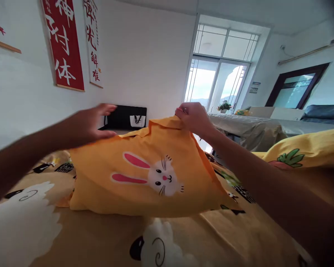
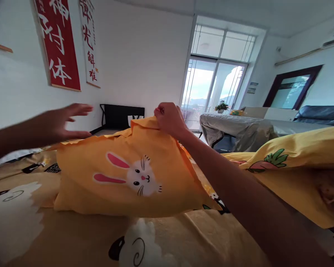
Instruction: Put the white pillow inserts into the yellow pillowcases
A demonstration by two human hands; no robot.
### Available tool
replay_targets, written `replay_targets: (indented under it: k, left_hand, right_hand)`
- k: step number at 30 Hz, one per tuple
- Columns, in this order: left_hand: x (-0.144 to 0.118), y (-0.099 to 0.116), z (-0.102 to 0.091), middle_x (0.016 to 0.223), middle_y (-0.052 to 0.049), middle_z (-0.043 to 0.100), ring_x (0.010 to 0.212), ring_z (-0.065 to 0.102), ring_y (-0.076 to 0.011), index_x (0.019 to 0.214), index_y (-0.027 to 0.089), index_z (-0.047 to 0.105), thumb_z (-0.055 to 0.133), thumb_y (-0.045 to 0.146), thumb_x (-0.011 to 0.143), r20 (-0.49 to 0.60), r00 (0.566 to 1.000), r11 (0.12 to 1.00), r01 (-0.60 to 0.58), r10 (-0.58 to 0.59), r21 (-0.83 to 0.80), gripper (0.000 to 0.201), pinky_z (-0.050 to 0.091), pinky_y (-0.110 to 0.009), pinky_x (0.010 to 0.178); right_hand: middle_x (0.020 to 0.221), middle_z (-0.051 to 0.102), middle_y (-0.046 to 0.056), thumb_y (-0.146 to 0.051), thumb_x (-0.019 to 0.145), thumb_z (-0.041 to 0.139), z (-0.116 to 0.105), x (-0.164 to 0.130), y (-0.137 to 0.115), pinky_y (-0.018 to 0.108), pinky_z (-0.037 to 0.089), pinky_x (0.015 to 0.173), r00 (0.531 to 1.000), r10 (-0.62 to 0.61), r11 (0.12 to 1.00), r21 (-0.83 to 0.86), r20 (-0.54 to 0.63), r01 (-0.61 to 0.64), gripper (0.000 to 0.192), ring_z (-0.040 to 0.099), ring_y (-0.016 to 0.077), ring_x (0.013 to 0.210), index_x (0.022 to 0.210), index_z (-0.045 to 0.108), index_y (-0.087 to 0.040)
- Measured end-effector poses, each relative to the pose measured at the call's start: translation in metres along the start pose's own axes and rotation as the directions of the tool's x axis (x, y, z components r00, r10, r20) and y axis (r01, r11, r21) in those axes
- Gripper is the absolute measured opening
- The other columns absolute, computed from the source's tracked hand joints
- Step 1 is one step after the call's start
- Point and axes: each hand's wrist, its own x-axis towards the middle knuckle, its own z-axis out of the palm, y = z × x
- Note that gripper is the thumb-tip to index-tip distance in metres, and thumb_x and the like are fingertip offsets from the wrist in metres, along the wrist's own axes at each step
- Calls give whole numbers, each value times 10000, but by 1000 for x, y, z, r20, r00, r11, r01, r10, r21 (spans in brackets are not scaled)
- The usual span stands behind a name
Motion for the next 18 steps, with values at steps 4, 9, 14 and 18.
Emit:
replay_targets:
  k: [4, 9, 14, 18]
  left_hand:
    - [12, 65, 24, 1454, -65, 371, 1338, 351, -348, 1398, 199, 329, 618, 615, 645, -33, 964, 958, -258, 264, 124, 907, 330, -470, 1046]
    - [28, 104, 16, 952, 21, 665, 1004, 607, -190, 942, 90, 637, 392, 339, 819, 71, 943, 915, -333, 325, 229, 371, 428, -295, 876]
    - [36, 91, 2, 980, 23, 637, 1008, 574, -162, 916, 20, 623, 282, 374, 844, -167, 966, 942, -139, 197, 306, 497, 386, -260, 854]
    - [38, 80, -15, 931, 1, 624, 979, 579, -187, 950, -54, 630, 350, 437, 828, -438, 898, 973, 73, 31, 220, 578, 396, -248, 848]
  right_hand:
    - [632, 451, -11, -295, 877, 492, -7, -12, -43, 265, 364, 599, 987, -122, 951, 274, -103, 146, 199, 455, 120, 656, 715, 546, -191]
    - [774, 511, 0, -417, 913, 451, -35, -36, -55, 271, 431, 665, 975, -215, 846, 488, -54, 213, 232, 529, 138, 785, 887, 554, -211]
    - [1033, 595, 55, -517, 702, 686, -60, -90, -13, 359, 477, 716, 985, -126, 958, 274, 119, 90, 588, 569, 222, 889, 1203, 497, -273]
    - [952, 645, 57, -511, 705, 669, -71, -138, 19, 379, 473, 677, 908, 22, 997, 56, 418, -50, 614, 589, 241, 789, 1254, 501, -292]
